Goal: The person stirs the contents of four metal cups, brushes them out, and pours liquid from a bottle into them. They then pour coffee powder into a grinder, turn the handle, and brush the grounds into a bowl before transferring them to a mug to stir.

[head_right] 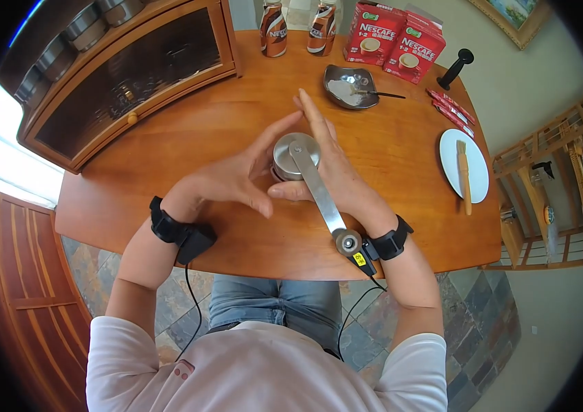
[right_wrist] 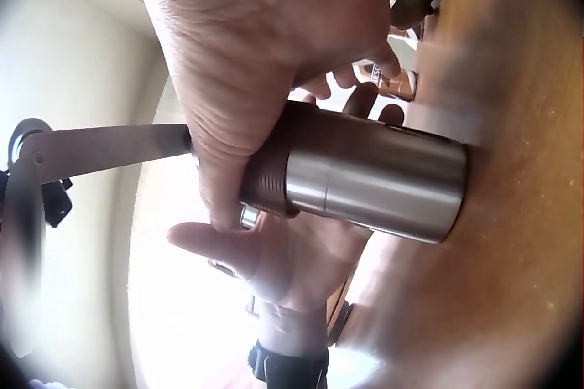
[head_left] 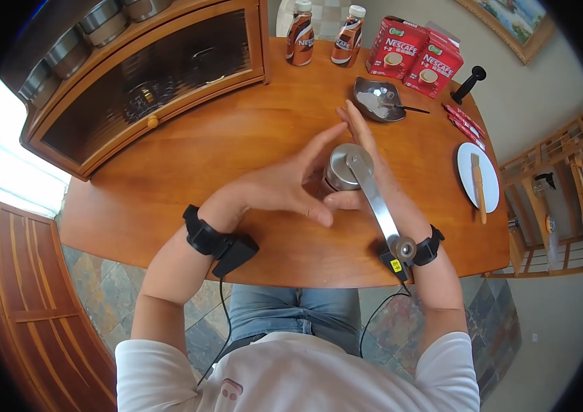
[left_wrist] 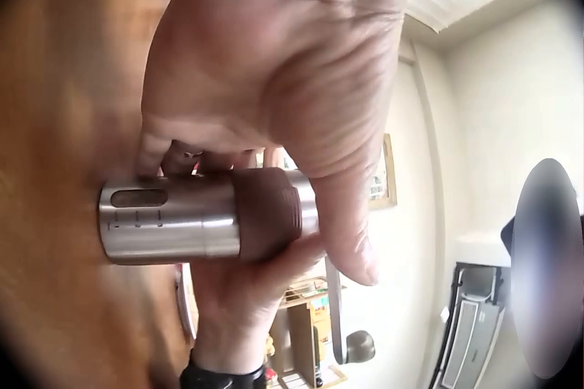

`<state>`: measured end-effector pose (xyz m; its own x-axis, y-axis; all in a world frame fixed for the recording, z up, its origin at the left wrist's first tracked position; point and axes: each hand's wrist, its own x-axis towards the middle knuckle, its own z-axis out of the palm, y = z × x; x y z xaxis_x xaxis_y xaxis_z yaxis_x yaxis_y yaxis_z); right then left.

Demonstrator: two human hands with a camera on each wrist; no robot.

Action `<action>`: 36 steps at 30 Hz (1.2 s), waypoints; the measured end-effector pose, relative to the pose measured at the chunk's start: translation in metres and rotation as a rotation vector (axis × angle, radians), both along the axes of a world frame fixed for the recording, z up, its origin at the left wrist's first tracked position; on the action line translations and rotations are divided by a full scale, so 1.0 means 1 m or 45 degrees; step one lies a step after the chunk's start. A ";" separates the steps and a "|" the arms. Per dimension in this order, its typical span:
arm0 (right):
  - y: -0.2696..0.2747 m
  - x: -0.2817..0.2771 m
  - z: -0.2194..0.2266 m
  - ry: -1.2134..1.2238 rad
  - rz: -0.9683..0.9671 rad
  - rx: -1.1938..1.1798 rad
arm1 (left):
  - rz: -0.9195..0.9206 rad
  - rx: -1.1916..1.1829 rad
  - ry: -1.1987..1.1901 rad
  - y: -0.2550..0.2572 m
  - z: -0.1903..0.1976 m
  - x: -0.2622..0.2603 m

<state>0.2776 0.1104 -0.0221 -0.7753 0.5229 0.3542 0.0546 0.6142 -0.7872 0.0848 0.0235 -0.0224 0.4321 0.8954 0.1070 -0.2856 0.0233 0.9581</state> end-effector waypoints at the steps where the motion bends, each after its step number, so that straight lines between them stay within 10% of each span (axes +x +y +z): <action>1: -0.001 0.002 0.005 -0.017 0.016 0.026 | 0.082 0.173 0.249 -0.002 0.002 0.001; 14: -0.007 0.074 0.106 -0.365 0.200 -0.753 | 0.611 0.476 0.788 -0.012 -0.013 0.028; 16: -0.034 0.069 0.126 -0.433 0.103 -0.707 | 0.626 0.423 0.864 -0.017 -0.006 0.033; 19: -0.066 0.053 0.133 -0.885 -0.170 0.421 | 0.701 0.449 0.957 -0.018 -0.010 0.037; 23: -0.066 0.054 0.104 -0.487 -0.285 0.502 | 0.719 0.391 1.076 -0.021 -0.003 0.037; 28: -0.067 0.087 0.138 -0.174 -0.636 -0.079 | 0.759 0.488 1.037 -0.023 -0.011 0.039; 36: 0.002 0.167 0.020 -0.784 -1.086 0.250 | 0.765 0.565 0.920 -0.022 -0.018 0.037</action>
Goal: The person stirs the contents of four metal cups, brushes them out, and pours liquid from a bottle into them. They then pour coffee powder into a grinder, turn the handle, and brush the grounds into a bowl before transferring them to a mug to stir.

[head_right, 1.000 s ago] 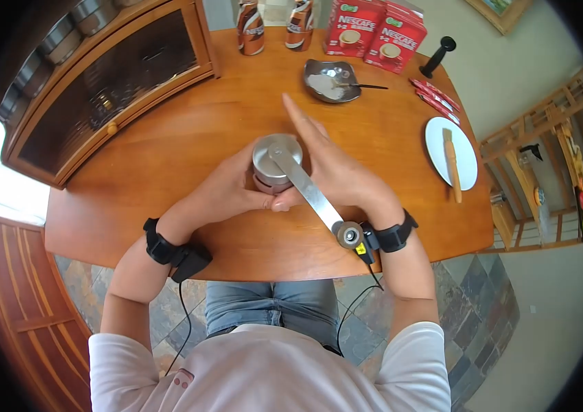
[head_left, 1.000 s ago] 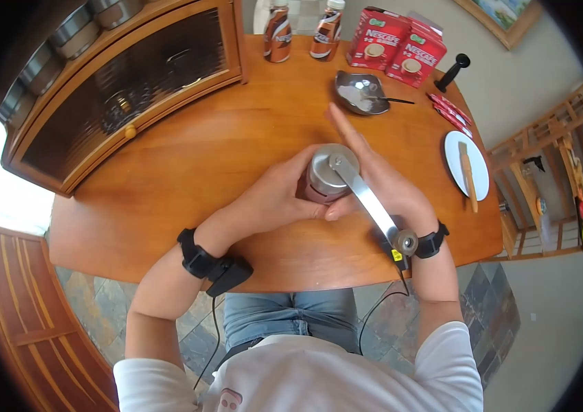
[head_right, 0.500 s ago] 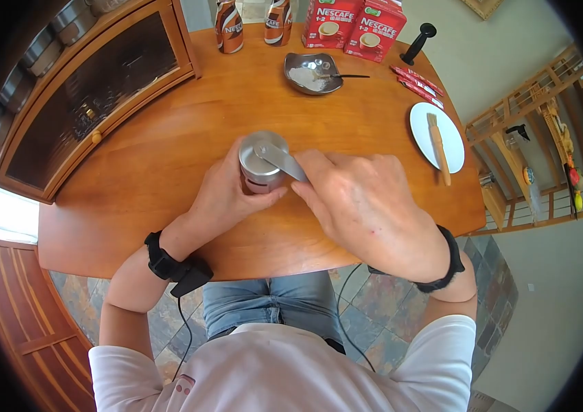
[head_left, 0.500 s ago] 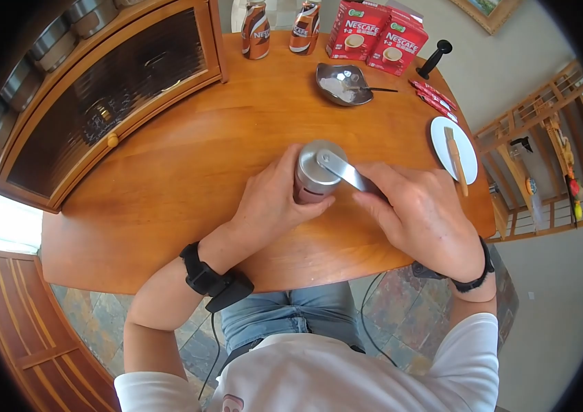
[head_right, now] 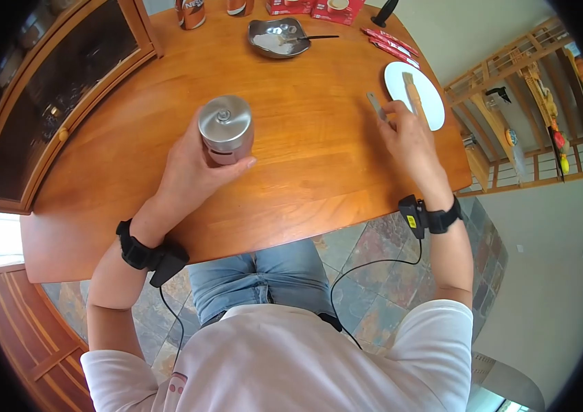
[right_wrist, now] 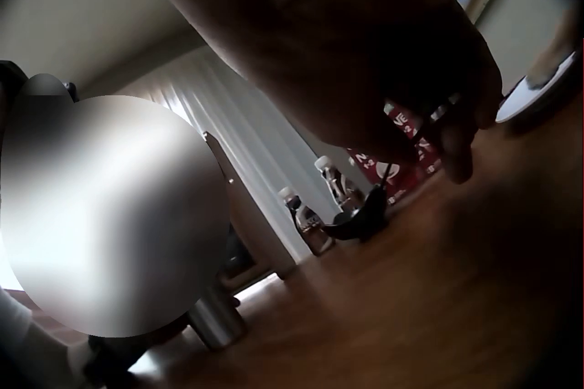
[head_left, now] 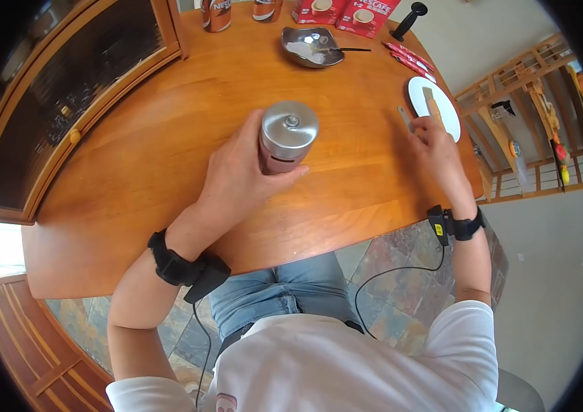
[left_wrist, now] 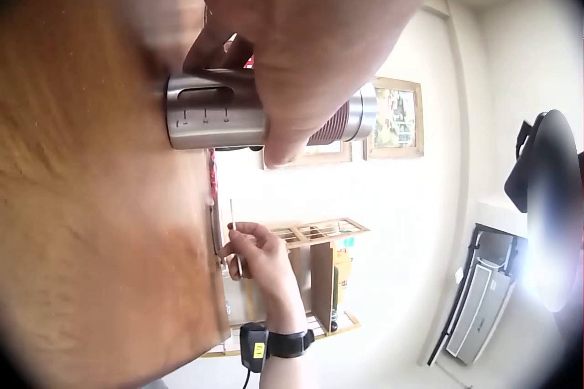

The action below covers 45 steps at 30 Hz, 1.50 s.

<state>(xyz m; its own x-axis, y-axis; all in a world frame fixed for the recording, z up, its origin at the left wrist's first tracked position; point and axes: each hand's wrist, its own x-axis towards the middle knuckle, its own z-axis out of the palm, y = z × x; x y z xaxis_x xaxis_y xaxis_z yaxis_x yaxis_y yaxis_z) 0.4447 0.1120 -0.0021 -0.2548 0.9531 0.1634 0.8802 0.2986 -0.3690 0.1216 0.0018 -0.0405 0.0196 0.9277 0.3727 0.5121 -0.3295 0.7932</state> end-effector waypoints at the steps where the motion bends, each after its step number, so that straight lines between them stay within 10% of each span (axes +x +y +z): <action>1: 0.003 0.005 -0.010 -0.155 -0.031 0.097 | 0.003 -0.001 -0.012 -0.001 -0.001 0.000; 14: 0.004 -0.006 -0.016 -0.462 -0.083 0.265 | -0.142 -0.181 -0.243 -0.003 -0.004 -0.001; 17: -0.013 -0.026 0.011 -0.357 0.146 0.450 | -0.155 -0.140 -0.227 -0.003 -0.002 0.000; 21: -0.036 -0.081 0.036 0.618 0.603 -0.182 | -0.148 -0.198 -0.477 -0.006 0.008 0.009; 28: -0.053 -0.145 0.024 0.787 0.845 -0.315 | -0.116 -0.142 -0.448 -0.001 -0.005 0.009; 33: -0.034 -0.142 0.019 1.182 0.794 -0.394 | -0.095 -0.166 -0.496 -0.003 -0.003 0.010; 38: 0.065 -0.108 -0.005 0.815 0.196 -0.040 | -0.140 -0.321 -0.457 -0.003 -0.006 0.006; 45: 0.109 -0.122 -0.026 1.234 0.044 -0.933 | -0.148 -0.259 -0.443 -0.003 -0.008 0.007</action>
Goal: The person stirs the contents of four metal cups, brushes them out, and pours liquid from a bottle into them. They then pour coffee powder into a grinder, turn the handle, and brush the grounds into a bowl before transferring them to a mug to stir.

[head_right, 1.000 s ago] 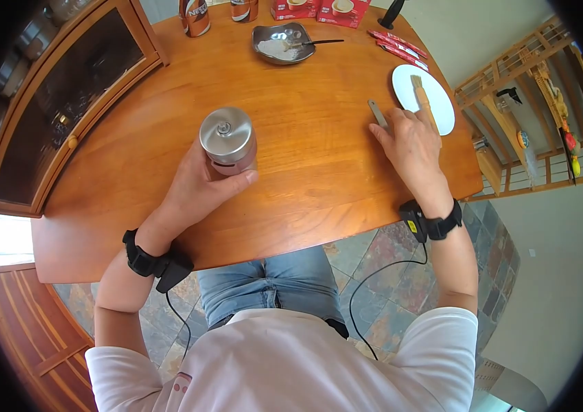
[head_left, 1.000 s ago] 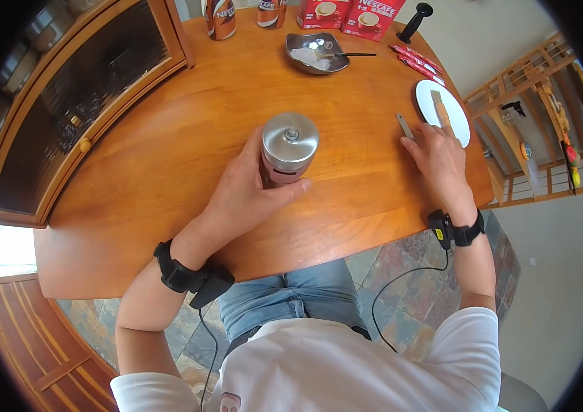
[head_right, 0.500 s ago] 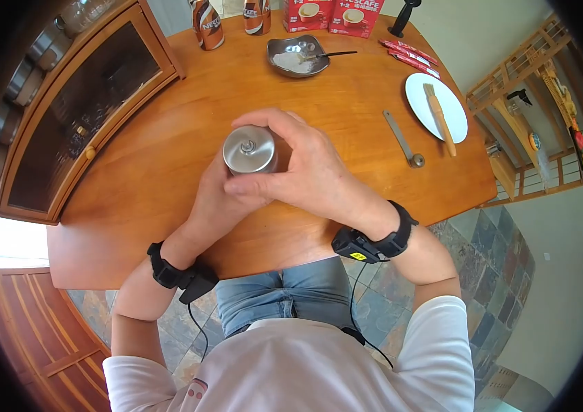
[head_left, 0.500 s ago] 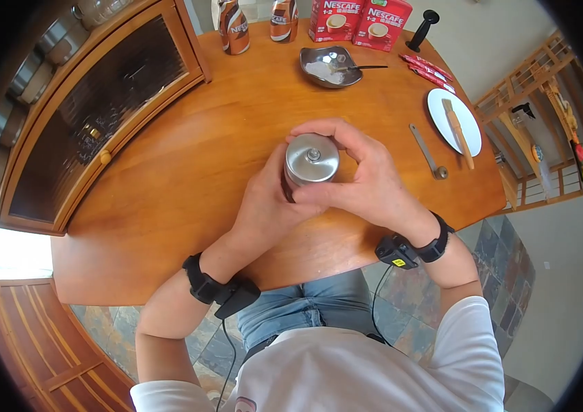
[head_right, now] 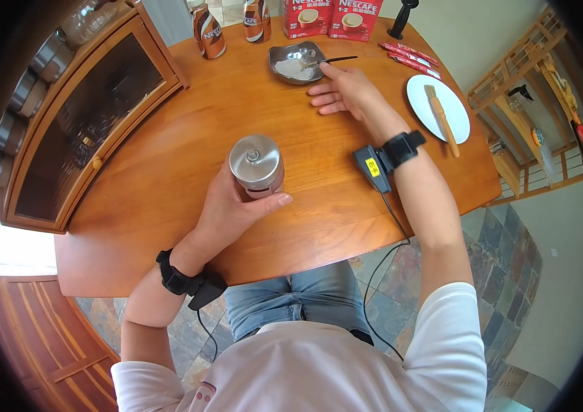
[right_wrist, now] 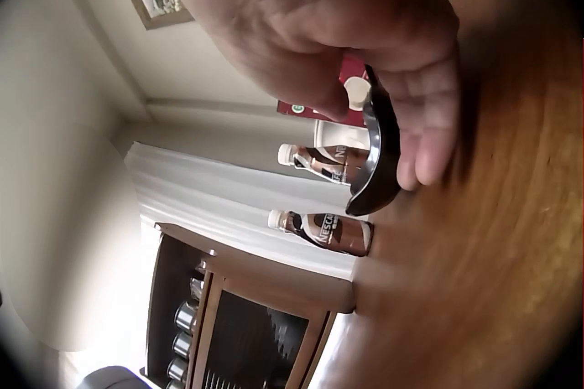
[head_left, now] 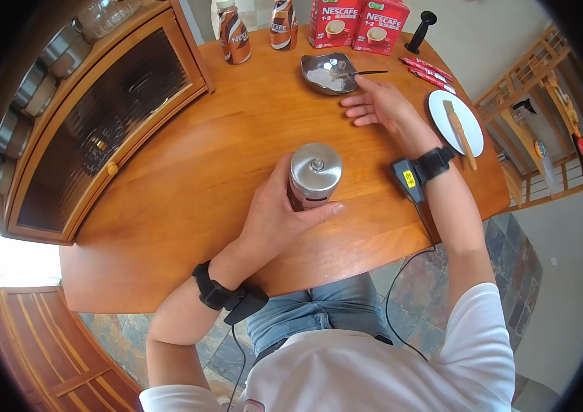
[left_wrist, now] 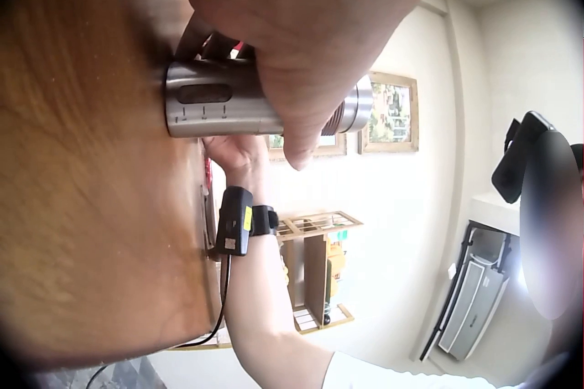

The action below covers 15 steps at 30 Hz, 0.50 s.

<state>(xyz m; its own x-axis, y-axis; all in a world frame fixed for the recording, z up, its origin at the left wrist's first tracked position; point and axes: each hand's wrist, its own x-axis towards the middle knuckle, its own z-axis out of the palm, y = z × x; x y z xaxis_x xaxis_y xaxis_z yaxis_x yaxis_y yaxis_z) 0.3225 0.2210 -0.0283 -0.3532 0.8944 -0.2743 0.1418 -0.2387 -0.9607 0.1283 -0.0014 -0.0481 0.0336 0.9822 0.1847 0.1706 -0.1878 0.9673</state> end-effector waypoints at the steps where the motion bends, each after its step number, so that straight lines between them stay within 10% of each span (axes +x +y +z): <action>1: 0.006 -0.004 -0.006 0.045 0.001 -0.013 | 0.003 0.025 -0.040 -0.002 0.003 0.002; 15: -0.101 0.044 0.004 0.004 0.024 -0.057 | -0.005 0.093 0.106 -0.007 0.022 -0.004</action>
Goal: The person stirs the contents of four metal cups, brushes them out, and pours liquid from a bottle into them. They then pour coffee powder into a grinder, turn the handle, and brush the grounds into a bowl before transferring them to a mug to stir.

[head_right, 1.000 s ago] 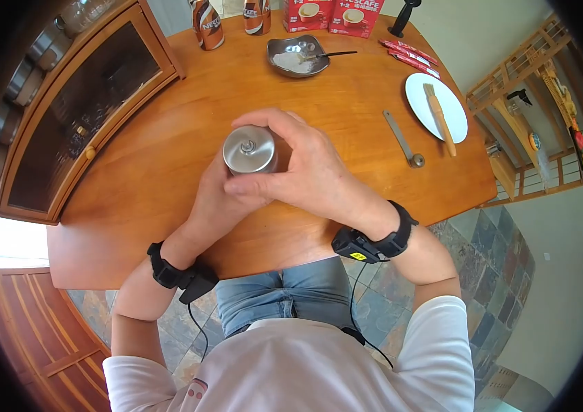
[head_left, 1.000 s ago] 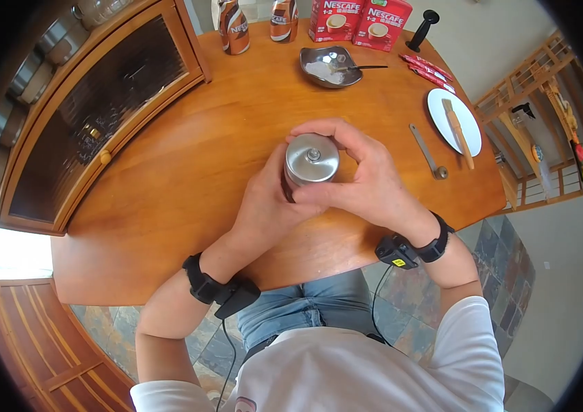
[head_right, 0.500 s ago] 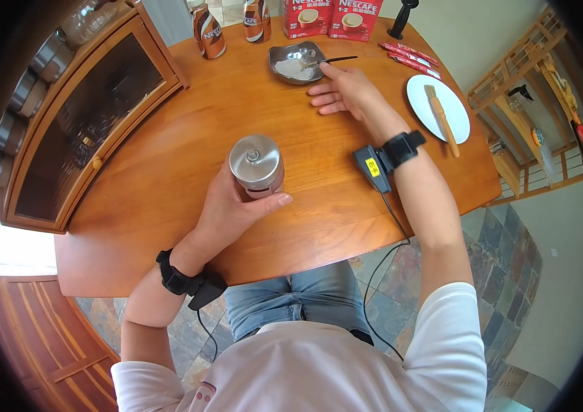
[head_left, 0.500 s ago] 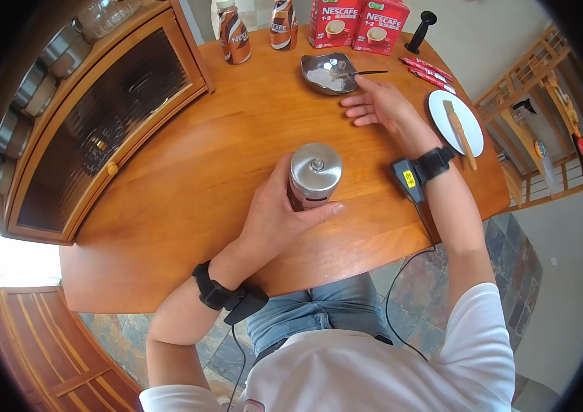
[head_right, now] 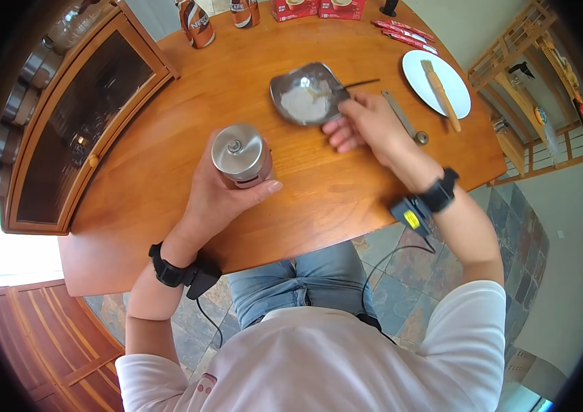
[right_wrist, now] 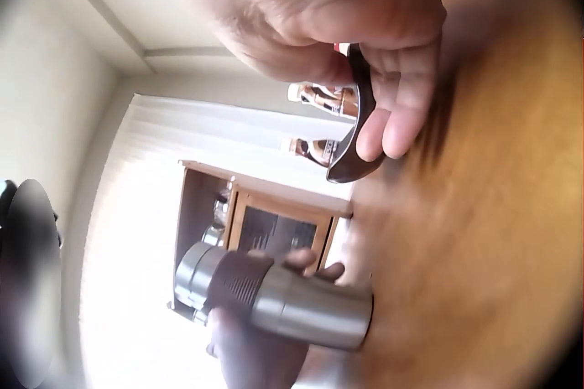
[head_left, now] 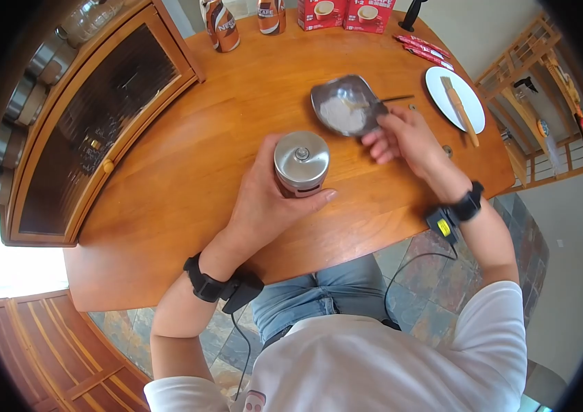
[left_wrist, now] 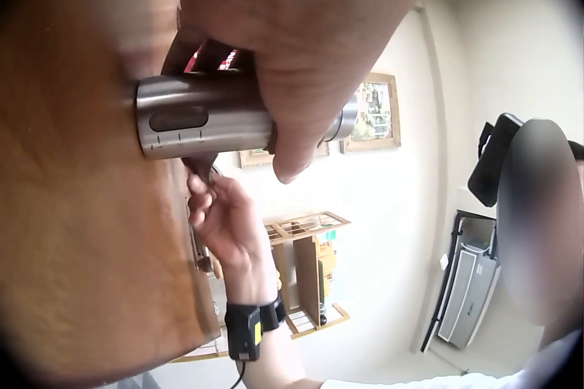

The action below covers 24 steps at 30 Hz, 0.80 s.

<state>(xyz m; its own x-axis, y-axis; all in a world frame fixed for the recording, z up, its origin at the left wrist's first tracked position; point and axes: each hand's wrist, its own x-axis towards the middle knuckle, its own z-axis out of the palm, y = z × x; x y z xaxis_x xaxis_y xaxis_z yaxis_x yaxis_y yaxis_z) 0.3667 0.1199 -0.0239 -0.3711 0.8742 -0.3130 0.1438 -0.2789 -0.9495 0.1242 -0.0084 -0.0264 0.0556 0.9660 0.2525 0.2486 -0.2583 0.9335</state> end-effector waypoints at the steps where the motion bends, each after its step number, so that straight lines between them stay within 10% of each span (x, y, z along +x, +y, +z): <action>1: -0.017 0.006 0.002 0.015 0.001 -0.040 | 0.004 -0.003 0.040 0.000 0.000 -0.001; 13: -0.090 0.038 0.032 -0.198 0.163 -0.176 | -0.091 -0.235 0.033 -0.005 0.013 -0.008; 24: -0.088 -0.060 0.065 -0.497 0.231 1.493 | -0.062 -0.140 0.063 -0.003 0.005 -0.005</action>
